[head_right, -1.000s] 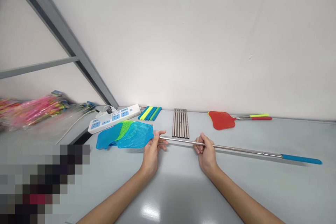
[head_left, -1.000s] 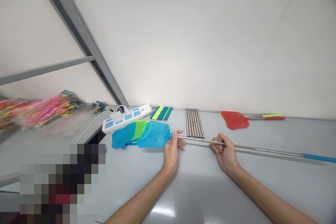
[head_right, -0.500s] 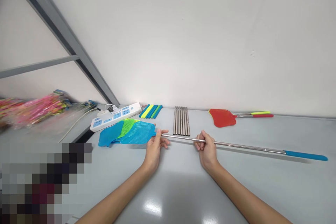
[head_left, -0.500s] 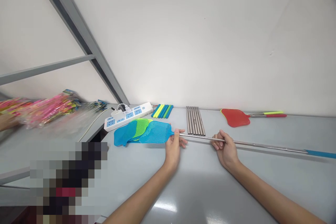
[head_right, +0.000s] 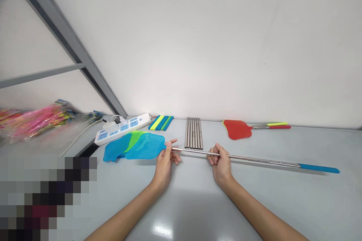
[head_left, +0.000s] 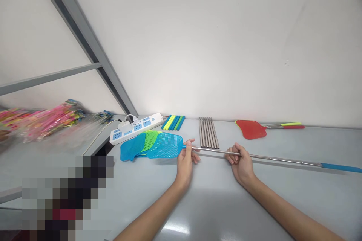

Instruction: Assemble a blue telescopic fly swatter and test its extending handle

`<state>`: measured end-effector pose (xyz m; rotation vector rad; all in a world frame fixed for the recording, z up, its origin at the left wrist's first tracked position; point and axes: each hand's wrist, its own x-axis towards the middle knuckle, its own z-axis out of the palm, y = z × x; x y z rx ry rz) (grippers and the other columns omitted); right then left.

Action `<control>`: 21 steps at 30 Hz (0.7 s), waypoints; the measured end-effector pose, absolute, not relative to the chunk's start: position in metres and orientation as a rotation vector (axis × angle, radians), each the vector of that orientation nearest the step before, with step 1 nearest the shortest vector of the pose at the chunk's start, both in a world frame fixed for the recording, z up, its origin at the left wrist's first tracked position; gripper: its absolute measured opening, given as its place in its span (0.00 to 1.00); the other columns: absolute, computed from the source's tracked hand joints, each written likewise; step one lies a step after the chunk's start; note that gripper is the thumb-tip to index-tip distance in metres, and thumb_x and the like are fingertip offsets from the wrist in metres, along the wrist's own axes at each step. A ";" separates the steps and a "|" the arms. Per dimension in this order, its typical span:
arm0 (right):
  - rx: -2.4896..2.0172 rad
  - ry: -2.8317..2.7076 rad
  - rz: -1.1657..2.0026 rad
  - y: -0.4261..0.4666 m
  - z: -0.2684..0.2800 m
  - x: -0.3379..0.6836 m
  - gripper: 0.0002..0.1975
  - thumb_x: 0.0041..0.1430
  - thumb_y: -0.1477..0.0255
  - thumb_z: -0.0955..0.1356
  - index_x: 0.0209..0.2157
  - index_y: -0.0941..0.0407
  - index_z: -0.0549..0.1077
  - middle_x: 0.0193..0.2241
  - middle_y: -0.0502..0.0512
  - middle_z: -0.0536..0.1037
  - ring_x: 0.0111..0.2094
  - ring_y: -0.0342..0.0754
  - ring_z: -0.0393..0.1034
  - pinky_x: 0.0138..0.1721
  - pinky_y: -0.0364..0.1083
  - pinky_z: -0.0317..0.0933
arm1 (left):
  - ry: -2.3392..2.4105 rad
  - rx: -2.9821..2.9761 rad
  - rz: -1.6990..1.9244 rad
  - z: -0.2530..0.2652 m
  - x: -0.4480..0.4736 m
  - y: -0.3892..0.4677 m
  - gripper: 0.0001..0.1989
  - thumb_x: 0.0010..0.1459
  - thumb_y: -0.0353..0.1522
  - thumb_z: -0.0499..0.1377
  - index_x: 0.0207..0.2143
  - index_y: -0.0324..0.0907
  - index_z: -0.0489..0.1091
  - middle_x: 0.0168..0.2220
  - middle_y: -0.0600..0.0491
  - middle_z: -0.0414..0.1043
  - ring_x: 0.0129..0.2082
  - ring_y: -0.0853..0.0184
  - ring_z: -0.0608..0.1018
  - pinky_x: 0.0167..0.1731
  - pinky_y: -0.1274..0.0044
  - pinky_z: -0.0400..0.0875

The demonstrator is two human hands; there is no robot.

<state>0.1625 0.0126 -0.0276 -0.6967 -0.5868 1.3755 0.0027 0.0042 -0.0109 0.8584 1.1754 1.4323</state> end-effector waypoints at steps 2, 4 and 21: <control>-0.702 -0.582 1.381 0.013 -0.028 0.163 0.22 0.53 0.69 0.60 0.08 0.56 0.53 0.08 0.45 0.49 0.13 0.39 0.45 0.18 0.44 0.43 | 1.159 0.863 1.417 -0.012 0.003 0.005 0.23 0.48 0.47 0.50 0.36 0.37 0.67 0.20 0.54 0.66 0.16 0.76 0.66 0.16 0.83 0.59; -0.703 -0.582 1.383 0.013 -0.029 0.163 0.22 0.52 0.69 0.61 0.08 0.56 0.52 0.08 0.45 0.48 0.13 0.39 0.45 0.18 0.43 0.43 | 1.135 0.860 1.411 -0.013 0.003 0.005 0.22 0.48 0.47 0.50 0.31 0.37 0.68 0.18 0.55 0.64 0.15 0.76 0.65 0.16 0.83 0.58; -0.670 -0.594 1.416 0.016 -0.028 0.164 0.21 0.52 0.69 0.61 0.09 0.57 0.51 0.09 0.44 0.49 0.13 0.38 0.45 0.16 0.43 0.43 | 1.153 1.050 1.292 -0.010 -0.005 0.011 0.18 0.49 0.40 0.53 0.14 0.39 0.58 0.11 0.60 0.55 0.15 0.76 0.61 0.19 0.82 0.56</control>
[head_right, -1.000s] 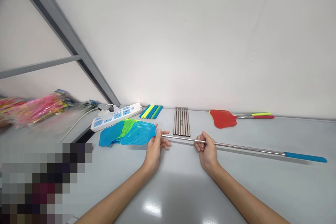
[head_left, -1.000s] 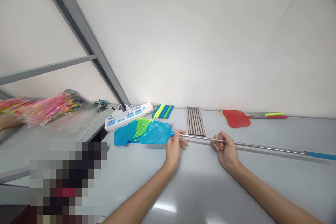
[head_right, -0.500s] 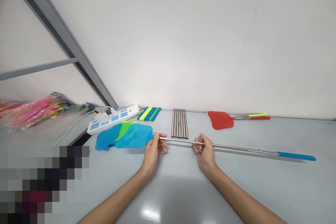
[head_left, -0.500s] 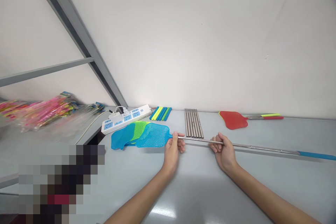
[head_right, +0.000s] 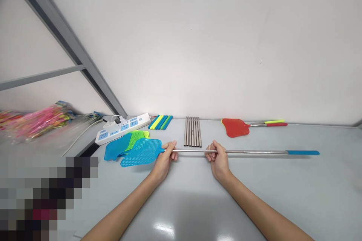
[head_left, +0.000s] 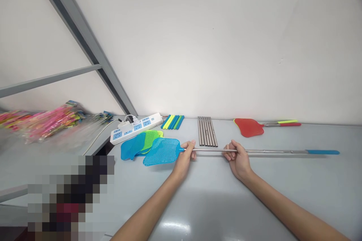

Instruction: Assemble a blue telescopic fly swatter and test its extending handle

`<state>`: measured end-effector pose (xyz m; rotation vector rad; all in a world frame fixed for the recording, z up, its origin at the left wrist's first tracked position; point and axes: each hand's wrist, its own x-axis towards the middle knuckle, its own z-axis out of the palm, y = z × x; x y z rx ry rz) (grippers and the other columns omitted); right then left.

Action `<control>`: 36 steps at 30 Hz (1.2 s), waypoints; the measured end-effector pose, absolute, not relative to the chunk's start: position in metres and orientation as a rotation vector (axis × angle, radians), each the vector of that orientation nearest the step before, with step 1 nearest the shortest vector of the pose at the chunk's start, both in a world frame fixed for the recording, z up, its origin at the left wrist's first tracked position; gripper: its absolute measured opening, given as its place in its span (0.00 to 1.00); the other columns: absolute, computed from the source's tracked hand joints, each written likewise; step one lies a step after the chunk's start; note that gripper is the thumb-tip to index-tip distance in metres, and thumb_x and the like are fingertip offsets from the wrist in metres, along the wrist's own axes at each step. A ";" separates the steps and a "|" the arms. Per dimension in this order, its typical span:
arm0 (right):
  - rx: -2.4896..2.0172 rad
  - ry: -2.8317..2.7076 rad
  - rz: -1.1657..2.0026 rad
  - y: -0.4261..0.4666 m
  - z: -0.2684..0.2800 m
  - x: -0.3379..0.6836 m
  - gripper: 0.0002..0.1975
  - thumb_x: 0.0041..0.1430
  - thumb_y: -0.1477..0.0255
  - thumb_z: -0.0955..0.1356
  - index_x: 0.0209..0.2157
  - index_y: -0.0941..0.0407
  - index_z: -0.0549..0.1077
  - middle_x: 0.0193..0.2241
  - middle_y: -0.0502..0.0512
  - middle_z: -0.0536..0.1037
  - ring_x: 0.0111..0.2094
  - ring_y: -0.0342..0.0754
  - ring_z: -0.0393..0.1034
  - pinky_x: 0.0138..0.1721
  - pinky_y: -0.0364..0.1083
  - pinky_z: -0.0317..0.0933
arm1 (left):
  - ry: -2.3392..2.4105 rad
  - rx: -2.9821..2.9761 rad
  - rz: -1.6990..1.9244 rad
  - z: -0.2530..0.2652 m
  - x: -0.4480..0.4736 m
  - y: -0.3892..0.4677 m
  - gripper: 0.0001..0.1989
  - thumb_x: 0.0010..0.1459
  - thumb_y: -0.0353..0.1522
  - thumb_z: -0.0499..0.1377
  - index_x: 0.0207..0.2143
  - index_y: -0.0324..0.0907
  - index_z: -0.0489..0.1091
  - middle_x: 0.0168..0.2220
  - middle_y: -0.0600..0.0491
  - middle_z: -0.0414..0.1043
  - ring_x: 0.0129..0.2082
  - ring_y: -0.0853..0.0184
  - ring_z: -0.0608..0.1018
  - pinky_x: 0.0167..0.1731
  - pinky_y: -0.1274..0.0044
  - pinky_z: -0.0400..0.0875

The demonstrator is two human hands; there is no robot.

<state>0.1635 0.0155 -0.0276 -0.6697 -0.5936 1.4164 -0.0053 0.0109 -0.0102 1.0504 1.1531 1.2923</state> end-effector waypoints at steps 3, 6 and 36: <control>-0.650 -0.591 1.436 0.015 -0.027 0.164 0.21 0.52 0.70 0.61 0.09 0.56 0.51 0.08 0.45 0.48 0.13 0.39 0.45 0.16 0.42 0.42 | 1.113 1.136 1.133 -0.010 -0.007 0.011 0.21 0.50 0.41 0.52 0.10 0.38 0.59 0.08 0.59 0.52 0.12 0.77 0.59 0.16 0.81 0.53; -0.629 -0.583 1.441 0.014 -0.026 0.165 0.21 0.52 0.70 0.60 0.09 0.56 0.50 0.08 0.44 0.46 0.13 0.39 0.43 0.16 0.42 0.41 | 1.028 1.161 0.954 -0.008 -0.007 0.009 0.25 0.53 0.42 0.46 0.10 0.38 0.61 0.06 0.58 0.51 0.09 0.76 0.58 0.14 0.81 0.50; -0.638 -0.759 1.624 -0.001 -0.024 0.158 0.21 0.51 0.68 0.61 0.10 0.55 0.50 0.09 0.43 0.44 0.11 0.38 0.41 0.13 0.41 0.37 | 0.915 1.245 0.761 -0.005 0.006 -0.012 0.25 0.55 0.42 0.40 0.10 0.41 0.49 0.07 0.59 0.47 0.09 0.76 0.51 0.15 0.78 0.44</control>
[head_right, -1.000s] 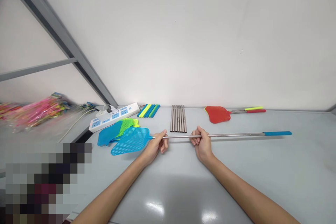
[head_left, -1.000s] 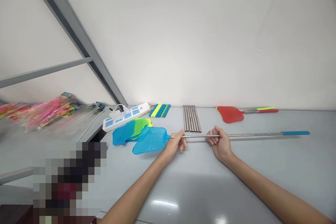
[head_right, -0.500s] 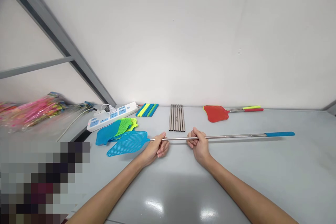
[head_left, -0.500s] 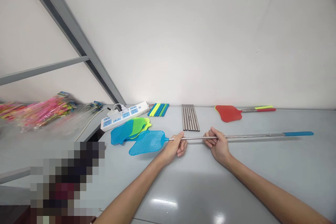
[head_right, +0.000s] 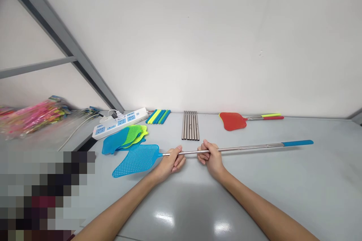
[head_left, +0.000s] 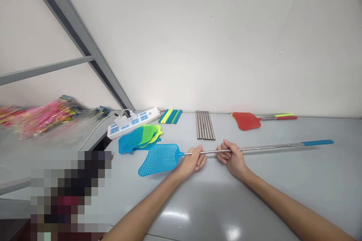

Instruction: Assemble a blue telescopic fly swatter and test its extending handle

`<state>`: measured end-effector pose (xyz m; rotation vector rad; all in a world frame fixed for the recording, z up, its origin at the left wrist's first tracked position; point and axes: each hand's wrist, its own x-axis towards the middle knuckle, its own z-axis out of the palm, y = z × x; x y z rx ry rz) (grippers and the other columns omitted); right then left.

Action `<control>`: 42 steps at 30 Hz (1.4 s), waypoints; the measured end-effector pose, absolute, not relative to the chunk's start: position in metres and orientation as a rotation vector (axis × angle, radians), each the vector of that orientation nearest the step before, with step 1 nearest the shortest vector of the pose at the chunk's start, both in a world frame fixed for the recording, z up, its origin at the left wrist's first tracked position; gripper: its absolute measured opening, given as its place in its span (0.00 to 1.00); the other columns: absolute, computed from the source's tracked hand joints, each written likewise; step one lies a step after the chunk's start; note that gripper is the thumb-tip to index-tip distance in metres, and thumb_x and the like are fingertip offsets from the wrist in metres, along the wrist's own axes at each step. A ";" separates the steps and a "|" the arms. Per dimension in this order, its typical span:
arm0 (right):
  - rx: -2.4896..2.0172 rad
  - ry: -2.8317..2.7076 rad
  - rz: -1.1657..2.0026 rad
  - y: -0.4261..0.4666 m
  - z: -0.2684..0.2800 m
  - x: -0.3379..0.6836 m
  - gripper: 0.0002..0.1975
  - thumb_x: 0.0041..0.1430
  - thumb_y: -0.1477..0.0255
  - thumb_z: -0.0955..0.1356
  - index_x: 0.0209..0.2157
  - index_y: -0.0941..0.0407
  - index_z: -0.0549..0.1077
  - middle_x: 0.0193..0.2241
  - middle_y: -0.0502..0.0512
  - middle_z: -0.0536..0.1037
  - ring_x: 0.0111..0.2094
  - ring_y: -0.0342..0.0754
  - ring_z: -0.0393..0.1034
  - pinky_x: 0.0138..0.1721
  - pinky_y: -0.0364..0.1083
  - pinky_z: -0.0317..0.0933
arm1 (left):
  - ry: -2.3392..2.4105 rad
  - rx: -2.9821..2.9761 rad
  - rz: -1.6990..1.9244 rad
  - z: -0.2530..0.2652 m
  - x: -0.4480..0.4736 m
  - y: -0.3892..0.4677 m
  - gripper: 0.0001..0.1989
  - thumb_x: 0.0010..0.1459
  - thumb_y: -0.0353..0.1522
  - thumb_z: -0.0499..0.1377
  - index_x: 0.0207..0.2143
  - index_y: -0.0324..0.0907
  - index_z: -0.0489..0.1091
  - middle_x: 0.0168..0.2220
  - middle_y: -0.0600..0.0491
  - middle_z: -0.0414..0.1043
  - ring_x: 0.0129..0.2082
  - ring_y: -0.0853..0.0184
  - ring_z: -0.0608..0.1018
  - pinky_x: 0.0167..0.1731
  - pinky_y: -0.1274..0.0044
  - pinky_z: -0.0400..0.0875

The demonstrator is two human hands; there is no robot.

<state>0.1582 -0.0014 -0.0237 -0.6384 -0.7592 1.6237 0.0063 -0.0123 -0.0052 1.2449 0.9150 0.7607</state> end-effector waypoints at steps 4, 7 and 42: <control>-0.624 -0.774 1.630 -0.001 -0.024 0.158 0.21 0.53 0.68 0.59 0.10 0.55 0.50 0.09 0.43 0.45 0.11 0.38 0.41 0.14 0.42 0.37 | 0.925 1.244 0.771 -0.007 0.006 -0.012 0.25 0.55 0.42 0.40 0.09 0.41 0.49 0.07 0.59 0.46 0.09 0.76 0.50 0.15 0.78 0.43; -0.626 -0.792 1.630 -0.002 -0.024 0.159 0.21 0.53 0.68 0.59 0.10 0.55 0.50 0.08 0.43 0.45 0.11 0.39 0.42 0.14 0.42 0.37 | 0.923 1.250 0.770 -0.009 0.006 -0.011 0.24 0.55 0.42 0.40 0.10 0.41 0.49 0.07 0.59 0.46 0.09 0.76 0.51 0.15 0.78 0.44; -0.718 -0.877 1.606 -0.001 -0.027 0.156 0.23 0.52 0.63 0.61 0.09 0.56 0.55 0.08 0.45 0.51 0.11 0.39 0.49 0.16 0.43 0.43 | 0.817 0.724 1.051 -0.006 0.006 0.000 0.27 0.50 0.50 0.38 0.11 0.41 0.50 0.07 0.60 0.44 0.07 0.77 0.51 0.11 0.81 0.45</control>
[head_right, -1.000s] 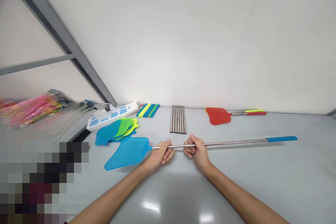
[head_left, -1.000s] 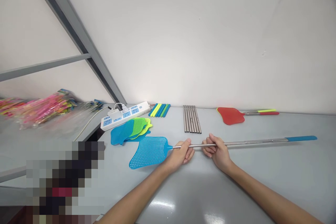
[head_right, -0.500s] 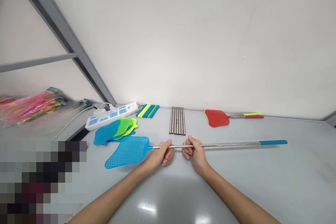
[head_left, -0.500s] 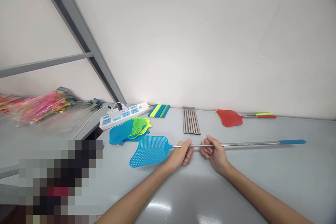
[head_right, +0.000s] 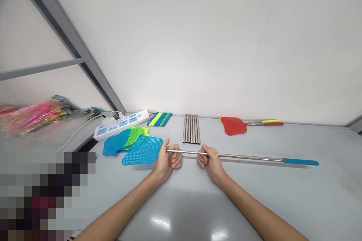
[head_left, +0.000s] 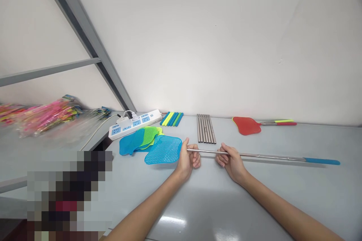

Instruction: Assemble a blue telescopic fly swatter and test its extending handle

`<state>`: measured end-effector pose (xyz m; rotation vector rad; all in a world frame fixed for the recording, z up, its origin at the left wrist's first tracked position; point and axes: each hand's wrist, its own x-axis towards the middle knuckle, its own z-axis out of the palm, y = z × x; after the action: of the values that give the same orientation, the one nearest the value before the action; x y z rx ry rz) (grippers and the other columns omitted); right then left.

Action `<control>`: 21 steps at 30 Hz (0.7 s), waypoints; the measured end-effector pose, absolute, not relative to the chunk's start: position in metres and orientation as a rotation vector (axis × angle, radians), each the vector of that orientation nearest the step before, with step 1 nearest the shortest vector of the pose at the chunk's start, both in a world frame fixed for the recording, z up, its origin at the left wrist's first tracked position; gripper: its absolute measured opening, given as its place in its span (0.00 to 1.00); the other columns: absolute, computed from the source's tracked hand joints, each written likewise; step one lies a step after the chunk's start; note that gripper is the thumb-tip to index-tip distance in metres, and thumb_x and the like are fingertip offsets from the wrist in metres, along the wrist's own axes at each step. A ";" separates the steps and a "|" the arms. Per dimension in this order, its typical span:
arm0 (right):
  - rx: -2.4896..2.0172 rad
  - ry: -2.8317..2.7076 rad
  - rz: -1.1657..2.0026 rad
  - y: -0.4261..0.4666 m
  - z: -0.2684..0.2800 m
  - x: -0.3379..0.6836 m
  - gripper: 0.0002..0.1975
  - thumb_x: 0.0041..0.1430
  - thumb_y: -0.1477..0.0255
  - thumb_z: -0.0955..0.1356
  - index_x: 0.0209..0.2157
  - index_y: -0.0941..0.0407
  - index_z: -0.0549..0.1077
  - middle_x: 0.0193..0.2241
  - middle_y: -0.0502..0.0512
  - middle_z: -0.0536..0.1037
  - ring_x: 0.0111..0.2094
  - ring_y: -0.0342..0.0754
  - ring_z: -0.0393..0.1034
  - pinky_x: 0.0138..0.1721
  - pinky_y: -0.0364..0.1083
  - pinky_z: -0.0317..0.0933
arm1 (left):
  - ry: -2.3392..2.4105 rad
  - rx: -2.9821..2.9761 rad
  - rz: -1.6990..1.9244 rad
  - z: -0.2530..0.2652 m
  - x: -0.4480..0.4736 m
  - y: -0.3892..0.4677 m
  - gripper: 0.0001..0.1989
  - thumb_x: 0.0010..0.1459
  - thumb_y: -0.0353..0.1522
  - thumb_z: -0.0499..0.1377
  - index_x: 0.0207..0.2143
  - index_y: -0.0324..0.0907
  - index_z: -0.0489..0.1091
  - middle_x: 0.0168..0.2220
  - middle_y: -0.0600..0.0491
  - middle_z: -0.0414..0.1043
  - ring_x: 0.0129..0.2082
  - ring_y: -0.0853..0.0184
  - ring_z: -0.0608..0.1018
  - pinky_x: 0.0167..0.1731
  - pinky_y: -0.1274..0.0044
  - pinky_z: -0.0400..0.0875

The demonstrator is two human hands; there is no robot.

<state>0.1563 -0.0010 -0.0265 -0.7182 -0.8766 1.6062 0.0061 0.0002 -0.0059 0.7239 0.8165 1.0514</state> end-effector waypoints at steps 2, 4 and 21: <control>-0.716 -0.871 1.605 -0.001 -0.027 0.157 0.23 0.52 0.63 0.61 0.09 0.56 0.55 0.08 0.45 0.51 0.11 0.39 0.49 0.17 0.43 0.43 | 0.794 0.714 1.078 -0.007 0.005 0.001 0.26 0.51 0.50 0.38 0.11 0.41 0.51 0.07 0.60 0.44 0.07 0.77 0.51 0.11 0.81 0.45; -0.711 -0.867 1.600 0.000 -0.027 0.157 0.23 0.53 0.64 0.60 0.08 0.56 0.55 0.08 0.45 0.51 0.11 0.39 0.49 0.17 0.43 0.43 | 0.783 0.718 1.074 -0.010 0.005 0.002 0.25 0.52 0.48 0.40 0.11 0.41 0.51 0.07 0.60 0.45 0.07 0.77 0.52 0.11 0.81 0.45; -0.687 -0.796 1.624 0.002 -0.024 0.156 0.22 0.53 0.67 0.60 0.09 0.57 0.56 0.09 0.45 0.52 0.12 0.40 0.50 0.18 0.43 0.42 | 0.835 0.901 1.106 -0.020 0.006 0.003 0.21 0.52 0.40 0.45 0.11 0.40 0.53 0.08 0.61 0.47 0.07 0.78 0.52 0.10 0.82 0.44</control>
<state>0.1564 0.0022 -0.0245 -0.6868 -0.7958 1.6240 0.0055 0.0030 -0.0201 0.9008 0.8345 1.1056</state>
